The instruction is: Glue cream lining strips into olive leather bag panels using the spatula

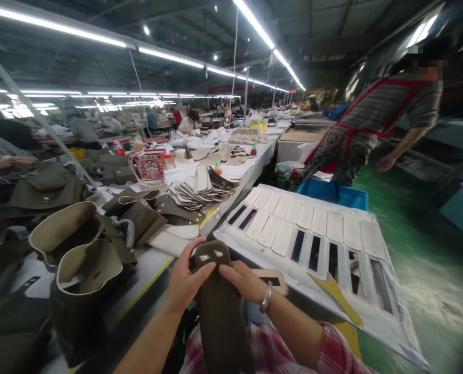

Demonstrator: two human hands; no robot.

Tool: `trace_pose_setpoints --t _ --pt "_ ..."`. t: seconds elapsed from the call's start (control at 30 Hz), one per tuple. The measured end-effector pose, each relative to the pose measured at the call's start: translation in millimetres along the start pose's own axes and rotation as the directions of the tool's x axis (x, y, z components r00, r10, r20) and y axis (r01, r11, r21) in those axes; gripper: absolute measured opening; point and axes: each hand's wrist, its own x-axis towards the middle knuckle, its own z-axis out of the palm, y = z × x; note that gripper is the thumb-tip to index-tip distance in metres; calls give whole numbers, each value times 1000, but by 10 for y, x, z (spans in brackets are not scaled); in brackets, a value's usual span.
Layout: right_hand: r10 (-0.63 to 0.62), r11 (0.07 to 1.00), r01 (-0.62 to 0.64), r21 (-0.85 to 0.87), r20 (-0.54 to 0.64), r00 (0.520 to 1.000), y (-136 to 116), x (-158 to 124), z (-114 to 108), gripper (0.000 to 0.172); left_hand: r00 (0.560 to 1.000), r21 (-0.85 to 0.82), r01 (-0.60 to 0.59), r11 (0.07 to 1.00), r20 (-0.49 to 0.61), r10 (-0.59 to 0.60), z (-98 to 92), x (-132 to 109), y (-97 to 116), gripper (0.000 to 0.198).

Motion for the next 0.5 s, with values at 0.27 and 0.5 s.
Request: trace_pose_setpoints --t 0.27,0.5 --pt "76 986 -63 156 -78 994 112 80 -47 53 998 445 -39 895 52 18 -35 -148 -90 29" --pt "123 988 -114 100 -92 988 165 73 -22 55 984 376 -61 925 177 -7 -59 -91 -95 33"
